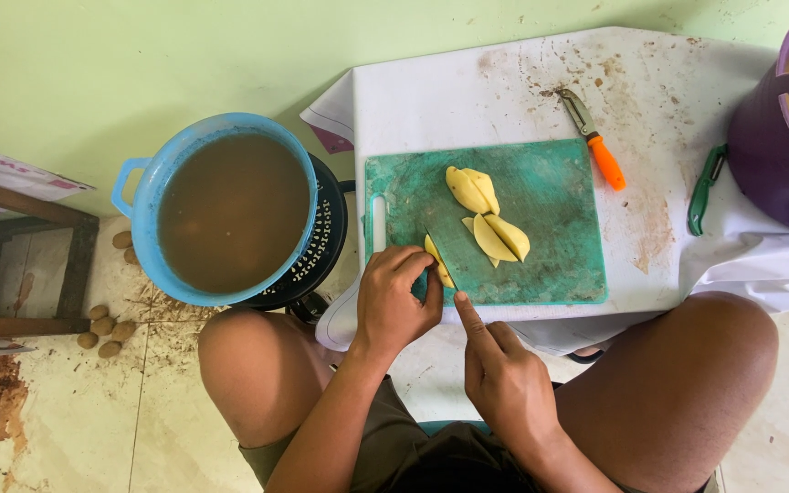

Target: Peeling a potato with a peeler and then slicing it into wedges on a cutting board.

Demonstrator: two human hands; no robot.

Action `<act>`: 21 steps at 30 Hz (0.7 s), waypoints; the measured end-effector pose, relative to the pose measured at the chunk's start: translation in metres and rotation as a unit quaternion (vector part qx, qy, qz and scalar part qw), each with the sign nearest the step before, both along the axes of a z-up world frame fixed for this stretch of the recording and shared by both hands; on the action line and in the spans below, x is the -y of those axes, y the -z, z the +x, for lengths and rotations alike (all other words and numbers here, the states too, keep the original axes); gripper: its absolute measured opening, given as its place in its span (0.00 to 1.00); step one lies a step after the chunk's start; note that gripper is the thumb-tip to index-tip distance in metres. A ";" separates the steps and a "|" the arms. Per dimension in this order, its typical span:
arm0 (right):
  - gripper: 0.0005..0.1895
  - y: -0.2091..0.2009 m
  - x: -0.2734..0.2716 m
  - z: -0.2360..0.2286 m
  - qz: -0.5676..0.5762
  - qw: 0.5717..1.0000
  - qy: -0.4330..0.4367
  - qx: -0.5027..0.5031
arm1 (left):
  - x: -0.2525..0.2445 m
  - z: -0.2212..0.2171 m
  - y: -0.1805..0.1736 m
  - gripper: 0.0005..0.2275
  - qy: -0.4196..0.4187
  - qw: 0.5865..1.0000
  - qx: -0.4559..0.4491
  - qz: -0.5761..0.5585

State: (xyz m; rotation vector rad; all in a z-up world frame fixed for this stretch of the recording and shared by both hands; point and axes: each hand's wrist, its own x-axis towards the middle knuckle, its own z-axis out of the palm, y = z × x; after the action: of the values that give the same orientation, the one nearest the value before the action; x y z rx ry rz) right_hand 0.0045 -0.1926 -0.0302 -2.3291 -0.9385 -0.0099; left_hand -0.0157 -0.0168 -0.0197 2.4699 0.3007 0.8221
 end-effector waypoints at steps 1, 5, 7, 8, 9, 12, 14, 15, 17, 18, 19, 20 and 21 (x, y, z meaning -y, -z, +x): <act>0.34 -0.001 0.001 0.002 0.000 1.000 0.000 0.000 | 0.000 0.000 0.000 0.06 0.000 1.000 0.000 0.000; 0.33 -0.003 0.003 0.004 -0.003 1.000 -0.010 0.003 | 0.000 -0.001 -0.001 0.06 -0.001 1.000 -0.005 -0.001; 0.33 -0.003 0.002 0.004 -0.011 1.000 -0.012 0.010 | 0.000 0.000 -0.002 0.07 0.000 1.000 -0.005 -0.004; 0.33 -0.003 0.002 0.004 -0.012 1.000 -0.008 0.010 | 0.000 0.000 -0.002 0.07 0.001 1.000 -0.004 -0.002; 0.32 -0.003 0.002 0.003 -0.013 1.000 -0.005 0.009 | 0.000 0.000 -0.002 0.06 0.001 1.000 -0.004 0.000; 0.32 -0.004 0.002 0.005 -0.023 0.999 -0.009 0.023 | 0.000 0.000 -0.003 0.06 0.001 1.000 -0.002 -0.001; 0.32 -0.001 0.000 0.003 -0.025 0.999 -0.009 0.029 | 0.001 -0.001 -0.003 0.06 0.000 1.000 -0.001 -0.003; 0.32 0.001 -0.001 0.004 -0.027 0.999 -0.009 0.034 | 0.000 0.000 -0.003 0.06 0.001 1.000 0.001 -0.003; 0.32 0.003 -0.003 0.004 -0.025 0.999 -0.008 0.035 | 0.001 -0.001 -0.003 0.07 0.001 1.000 0.000 -0.002; 0.32 0.004 -0.004 0.004 -0.023 0.999 -0.008 0.035 | 0.000 0.000 -0.003 0.07 0.001 1.000 -0.001 -0.001; 0.32 0.006 -0.005 0.004 -0.023 0.999 -0.008 0.035 | 0.000 0.000 -0.003 0.07 0.001 1.000 -0.001 -0.001; 0.31 0.007 -0.006 0.002 -0.024 0.999 0.000 0.045 | 0.000 0.000 -0.003 0.07 0.001 1.000 0.001 -0.001; 0.30 0.009 -0.007 0.001 -0.024 0.998 0.008 0.054 | 0.000 0.000 -0.002 0.06 0.002 1.000 0.004 0.000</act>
State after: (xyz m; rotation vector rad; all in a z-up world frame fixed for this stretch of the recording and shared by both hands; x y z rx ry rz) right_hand 0.0054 -0.1861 -0.0393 -2.4005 -0.9830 -0.1222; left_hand -0.0160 -0.0166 -0.0174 2.4655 0.2940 0.8288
